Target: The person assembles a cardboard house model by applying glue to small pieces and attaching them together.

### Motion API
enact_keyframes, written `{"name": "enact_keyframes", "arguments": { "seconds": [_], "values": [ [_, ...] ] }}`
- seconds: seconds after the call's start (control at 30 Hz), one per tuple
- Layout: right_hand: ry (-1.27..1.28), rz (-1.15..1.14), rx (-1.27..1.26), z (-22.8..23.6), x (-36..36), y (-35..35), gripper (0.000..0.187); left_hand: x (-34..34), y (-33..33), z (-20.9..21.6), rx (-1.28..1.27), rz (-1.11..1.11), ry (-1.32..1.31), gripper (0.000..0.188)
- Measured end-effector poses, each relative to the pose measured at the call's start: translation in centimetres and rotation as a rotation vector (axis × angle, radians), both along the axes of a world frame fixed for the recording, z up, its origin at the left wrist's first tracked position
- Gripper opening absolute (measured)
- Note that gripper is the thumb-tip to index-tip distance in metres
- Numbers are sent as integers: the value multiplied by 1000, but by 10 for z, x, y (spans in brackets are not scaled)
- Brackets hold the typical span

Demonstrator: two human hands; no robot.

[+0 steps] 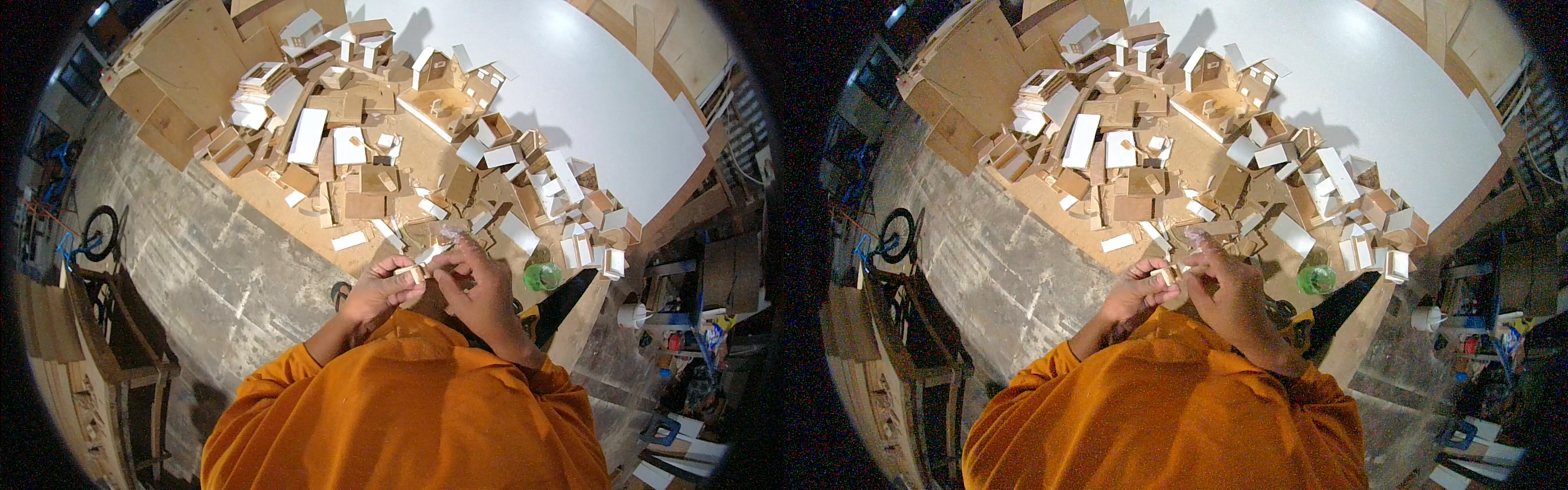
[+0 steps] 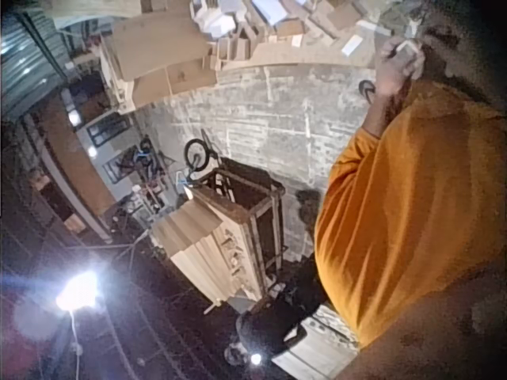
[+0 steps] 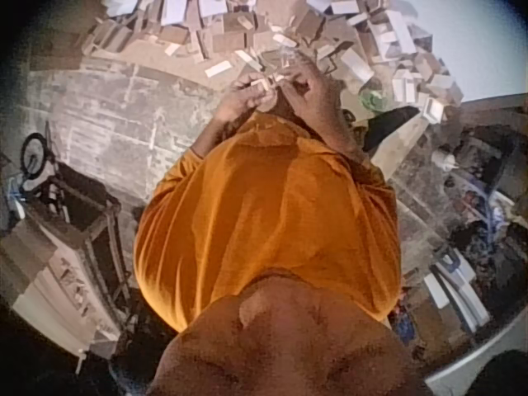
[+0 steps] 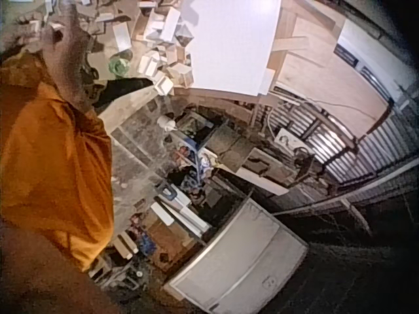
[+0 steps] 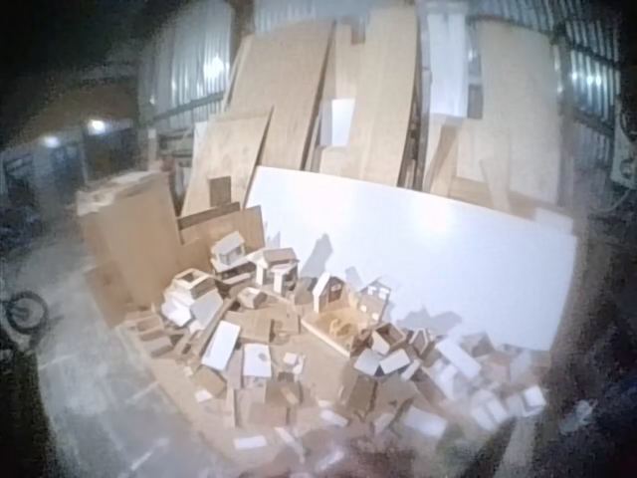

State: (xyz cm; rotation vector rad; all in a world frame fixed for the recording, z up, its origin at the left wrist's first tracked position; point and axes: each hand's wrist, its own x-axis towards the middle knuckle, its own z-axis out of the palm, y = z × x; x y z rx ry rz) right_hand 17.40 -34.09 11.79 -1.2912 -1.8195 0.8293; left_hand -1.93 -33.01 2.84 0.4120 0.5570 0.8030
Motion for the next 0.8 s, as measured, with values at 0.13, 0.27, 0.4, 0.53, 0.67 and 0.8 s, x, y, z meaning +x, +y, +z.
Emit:
{"name": "enact_keyframes", "arguments": {
  "seconds": [0.13, 0.27, 0.4, 0.53, 0.67, 0.8],
  "values": [
    [-6, 106, 70, 7, 3, 5, 60, 0, -1, -3, -31, -30, -84, 23],
    [-3, 173, 46, 4, 2, 6, 62, 5, -2, 3, -64, -51, -112, 19],
    [-47, 165, 122, -7, 4, 7, 62, 5, -1, 7, -69, -79, -66, 23],
    [-72, 180, 152, 0, 3, 8, 61, 6, -3, 9, -98, -74, -97, 24],
    [-92, 191, 195, -3, 4, 8, 61, 6, -4, 10, -99, -79, -155, 24],
    [-134, 156, 224, -1, 3, 6, 46, 7, -4, 15, -113, -68, -140, 24]
  ]
}}
